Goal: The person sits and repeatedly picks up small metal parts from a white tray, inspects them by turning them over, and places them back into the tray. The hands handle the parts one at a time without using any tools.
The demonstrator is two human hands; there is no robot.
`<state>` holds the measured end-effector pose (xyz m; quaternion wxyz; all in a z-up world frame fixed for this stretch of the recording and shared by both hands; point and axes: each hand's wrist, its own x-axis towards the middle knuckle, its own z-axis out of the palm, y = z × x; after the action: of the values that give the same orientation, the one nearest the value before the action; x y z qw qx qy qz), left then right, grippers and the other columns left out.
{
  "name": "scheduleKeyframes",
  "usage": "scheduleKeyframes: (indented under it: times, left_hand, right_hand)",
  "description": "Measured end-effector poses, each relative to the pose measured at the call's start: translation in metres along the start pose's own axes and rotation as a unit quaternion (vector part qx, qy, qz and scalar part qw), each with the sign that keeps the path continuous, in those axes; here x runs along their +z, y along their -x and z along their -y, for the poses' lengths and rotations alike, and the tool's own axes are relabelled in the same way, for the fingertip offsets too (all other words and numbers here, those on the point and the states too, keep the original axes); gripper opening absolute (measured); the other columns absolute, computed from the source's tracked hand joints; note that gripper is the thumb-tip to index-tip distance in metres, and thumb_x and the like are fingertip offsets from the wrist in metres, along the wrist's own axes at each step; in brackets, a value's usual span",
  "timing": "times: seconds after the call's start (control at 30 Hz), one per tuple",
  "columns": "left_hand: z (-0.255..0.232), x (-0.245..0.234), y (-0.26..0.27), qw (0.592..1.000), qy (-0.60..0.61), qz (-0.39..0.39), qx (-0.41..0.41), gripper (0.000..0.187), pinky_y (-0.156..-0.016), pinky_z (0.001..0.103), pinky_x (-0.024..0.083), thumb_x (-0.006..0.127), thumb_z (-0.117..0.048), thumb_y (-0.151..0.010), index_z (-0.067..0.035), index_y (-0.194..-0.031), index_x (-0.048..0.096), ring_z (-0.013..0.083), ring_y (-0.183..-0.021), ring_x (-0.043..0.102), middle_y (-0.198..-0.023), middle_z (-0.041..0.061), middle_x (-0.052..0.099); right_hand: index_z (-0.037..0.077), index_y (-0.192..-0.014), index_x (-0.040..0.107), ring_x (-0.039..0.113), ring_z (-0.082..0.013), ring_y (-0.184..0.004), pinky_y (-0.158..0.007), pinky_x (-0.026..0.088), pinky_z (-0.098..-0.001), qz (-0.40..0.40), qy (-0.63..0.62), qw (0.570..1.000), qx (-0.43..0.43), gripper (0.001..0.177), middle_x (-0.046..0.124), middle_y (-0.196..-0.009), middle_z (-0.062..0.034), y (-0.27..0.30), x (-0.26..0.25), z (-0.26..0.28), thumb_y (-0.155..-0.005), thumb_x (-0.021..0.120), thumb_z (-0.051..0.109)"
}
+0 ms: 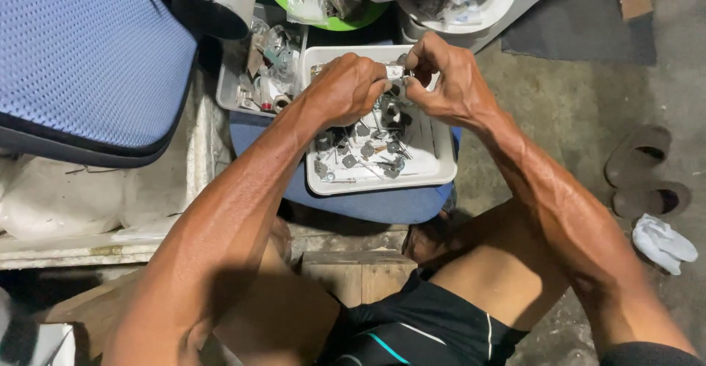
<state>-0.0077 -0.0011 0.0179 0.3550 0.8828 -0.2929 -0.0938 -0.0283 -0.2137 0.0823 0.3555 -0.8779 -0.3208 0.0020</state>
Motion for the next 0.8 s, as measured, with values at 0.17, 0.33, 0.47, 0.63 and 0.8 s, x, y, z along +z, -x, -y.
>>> scheduleKeyframes:
  times: [0.17, 0.33, 0.47, 0.63, 0.8]
  left_hand:
    - [0.009, 0.012, -0.002, 0.999, 0.024, 0.007, 0.027, 0.037, -0.034, 0.023, 0.031, 0.055, -0.011, -0.112, -0.017, -0.075, 0.054, 0.0080, -0.040, 0.036, -0.056, -0.005, 0.041]
    - [-0.008, -0.003, 0.004, 1.000, -0.004, -0.022, -0.020, 0.028, -0.037, 0.030, 0.038, 0.058, -0.013, -0.108, -0.011, -0.081, 0.067, 0.0121, -0.042, 0.041, -0.056, -0.004, 0.047]
    - [-0.020, -0.018, 0.015, 0.982, 0.173, -0.079, -0.009, 0.031, -0.071, 0.053, 0.056, 0.068, -0.024, -0.093, 0.001, -0.110, 0.070, 0.0414, -0.079, 0.074, -0.076, 0.024, 0.072]
    - [0.016, 0.008, -0.004, 0.972, 0.219, -0.082, -0.035, 0.021, -0.067, 0.044, 0.057, 0.072, -0.024, -0.088, -0.003, -0.093, 0.071, 0.0299, -0.072, 0.072, -0.071, 0.014, 0.073]
    - [0.062, 0.048, -0.017, 0.992, 0.088, -0.029, -0.084, 0.015, -0.060, 0.050, 0.054, 0.076, -0.023, -0.076, -0.009, -0.073, 0.071, 0.0364, -0.066, 0.072, -0.064, 0.016, 0.070]
  right_hand:
    - [0.005, -0.107, 0.057, 0.058, -0.0137, -0.077, -0.070, 0.054, -0.0281, 0.038, -0.052, 0.998, 0.010, 0.010, 0.062, -0.095, -0.0045, 0.002, 0.012, -0.013, -0.098, 0.055, 0.010]
    - [0.003, -0.105, 0.060, 0.060, -0.0165, -0.078, -0.070, 0.055, -0.0298, 0.015, -0.002, 1.000, 0.009, 0.005, 0.064, -0.095, -0.0070, 0.004, 0.020, -0.034, -0.103, 0.059, 0.008]
    - [0.003, -0.098, 0.065, 0.066, -0.0328, -0.069, -0.066, 0.054, -0.0422, -0.052, 0.031, 0.994, -0.092, 0.010, 0.063, -0.079, -0.0162, 0.001, 0.034, -0.055, -0.097, 0.075, 0.008]
    - [0.007, -0.098, 0.064, 0.067, -0.0329, -0.076, -0.071, 0.055, -0.0433, -0.033, 0.052, 0.994, -0.092, 0.012, 0.064, -0.088, -0.0130, 0.004, 0.031, -0.055, -0.097, 0.073, 0.014]
    - [0.003, -0.097, 0.065, 0.068, -0.0430, -0.080, -0.077, 0.054, -0.0554, 0.067, 0.125, 0.989, -0.044, 0.014, 0.064, -0.084, -0.0173, 0.005, 0.013, -0.022, -0.090, 0.073, 0.011]
